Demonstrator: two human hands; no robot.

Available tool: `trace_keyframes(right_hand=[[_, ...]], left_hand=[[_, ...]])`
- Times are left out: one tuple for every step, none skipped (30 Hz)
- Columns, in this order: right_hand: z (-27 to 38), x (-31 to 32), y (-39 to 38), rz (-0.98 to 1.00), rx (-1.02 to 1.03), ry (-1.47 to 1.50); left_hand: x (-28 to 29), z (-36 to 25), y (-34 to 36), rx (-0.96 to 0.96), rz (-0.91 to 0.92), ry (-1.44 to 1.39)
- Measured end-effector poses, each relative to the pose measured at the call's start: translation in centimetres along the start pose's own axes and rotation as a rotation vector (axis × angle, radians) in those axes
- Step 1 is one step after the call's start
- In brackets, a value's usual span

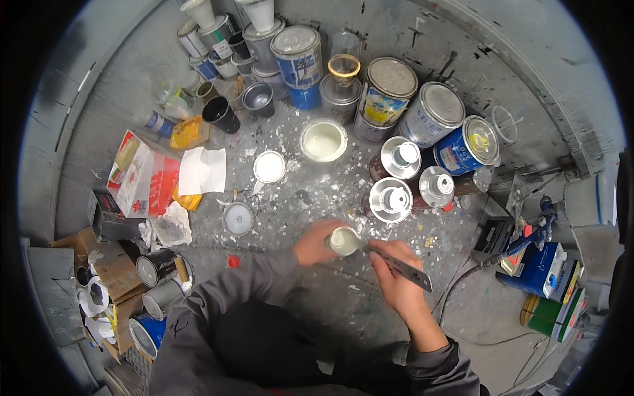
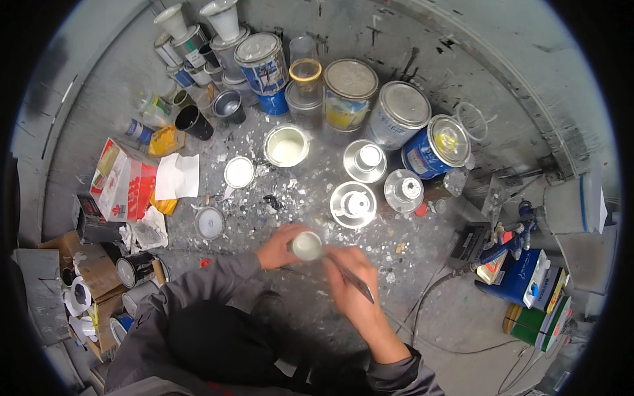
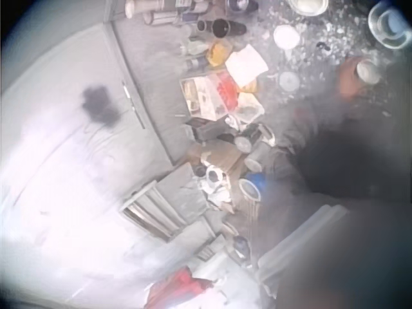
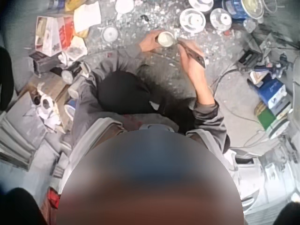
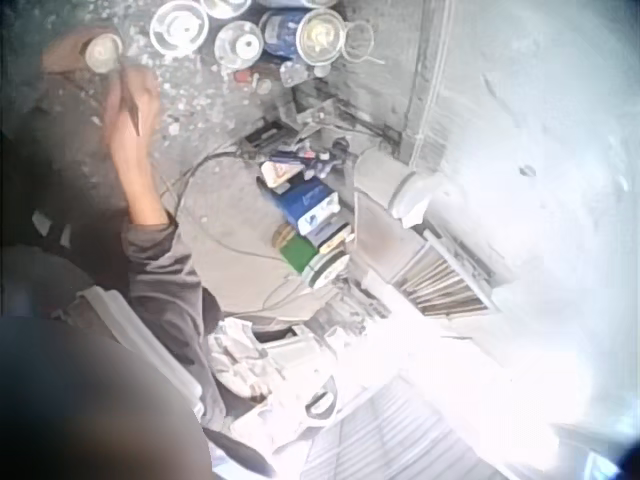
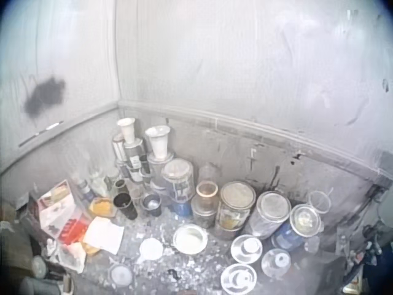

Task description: The person mixes white paint in a small container using a metal stir stick, pours it into a spray gun cup, and then sprays the front bumper of a car in a paint booth. The car is masked with newspaper and tape.

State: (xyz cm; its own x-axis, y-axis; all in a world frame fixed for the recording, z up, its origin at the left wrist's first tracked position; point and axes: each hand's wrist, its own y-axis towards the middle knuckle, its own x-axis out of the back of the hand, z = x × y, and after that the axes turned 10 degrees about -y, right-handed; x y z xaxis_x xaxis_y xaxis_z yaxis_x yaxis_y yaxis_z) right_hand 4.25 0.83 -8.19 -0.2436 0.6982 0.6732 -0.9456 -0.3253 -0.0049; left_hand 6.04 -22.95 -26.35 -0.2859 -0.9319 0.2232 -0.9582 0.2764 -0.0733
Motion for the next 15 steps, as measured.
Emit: trace_keyframes(right_hand=[[0.1,-0.4,0.4,-0.009,-0.020,0.005],[0.1,-0.9,0.8,-0.021,-0.023,-0.014],[0.1,-1.4,1.1,-0.034,-0.025,-0.032],[0.0,-1.9,1.3,-0.046,-0.025,-0.044],[0.0,-2.4,1.5,-0.039,-0.044,-0.036],[-0.1,-2.7,1.5,-0.044,-0.052,-0.014],[-0.1,-3.0,1.4,-0.045,-0.077,0.012],[-0.1,-3.3,1.3,-0.041,-0.124,0.053],[-0.1,-3.6,1.2,-0.050,-0.078,0.011],[-0.1,-3.8,1.1,-0.057,-0.052,-0.017],[-0.2,-3.9,1.1,-0.067,-0.028,-0.040],[-0.2,-4.0,1.0,-0.073,-0.005,-0.065],[-0.2,-4.2,0.9,-0.079,0.012,-0.081],[-0.1,-4.3,0.7,-0.089,0.022,-0.090],[0.0,-4.4,0.5,-0.084,0.007,-0.085]], left_hand=[[0.3,0.4,0.6,-0.017,0.010,-0.028],[0.5,0.7,1.1,-0.067,0.013,-0.048],[0.6,0.8,1.3,-0.050,0.011,-0.050],[0.7,0.9,1.4,-0.031,0.036,-0.067],[0.8,1.0,1.6,-0.041,0.049,-0.068],[1.0,1.1,1.7,-0.037,0.068,-0.050],[1.1,1.2,1.8,-0.065,0.053,-0.056],[1.2,1.2,1.5,-0.075,0.047,-0.043],[1.3,1.2,1.3,-0.085,0.042,-0.030],[1.5,1.3,1.0,-0.044,0.043,-0.052],[2.0,1.4,0.7,-0.008,0.044,-0.073],[2.5,1.5,0.5,0.028,0.044,-0.093],[3.3,1.6,0.5,0.075,-0.072,-0.097],[4.2,1.7,0.5,0.141,-0.180,-0.081],[5.6,1.9,1.0,0.176,-0.306,-0.239]])
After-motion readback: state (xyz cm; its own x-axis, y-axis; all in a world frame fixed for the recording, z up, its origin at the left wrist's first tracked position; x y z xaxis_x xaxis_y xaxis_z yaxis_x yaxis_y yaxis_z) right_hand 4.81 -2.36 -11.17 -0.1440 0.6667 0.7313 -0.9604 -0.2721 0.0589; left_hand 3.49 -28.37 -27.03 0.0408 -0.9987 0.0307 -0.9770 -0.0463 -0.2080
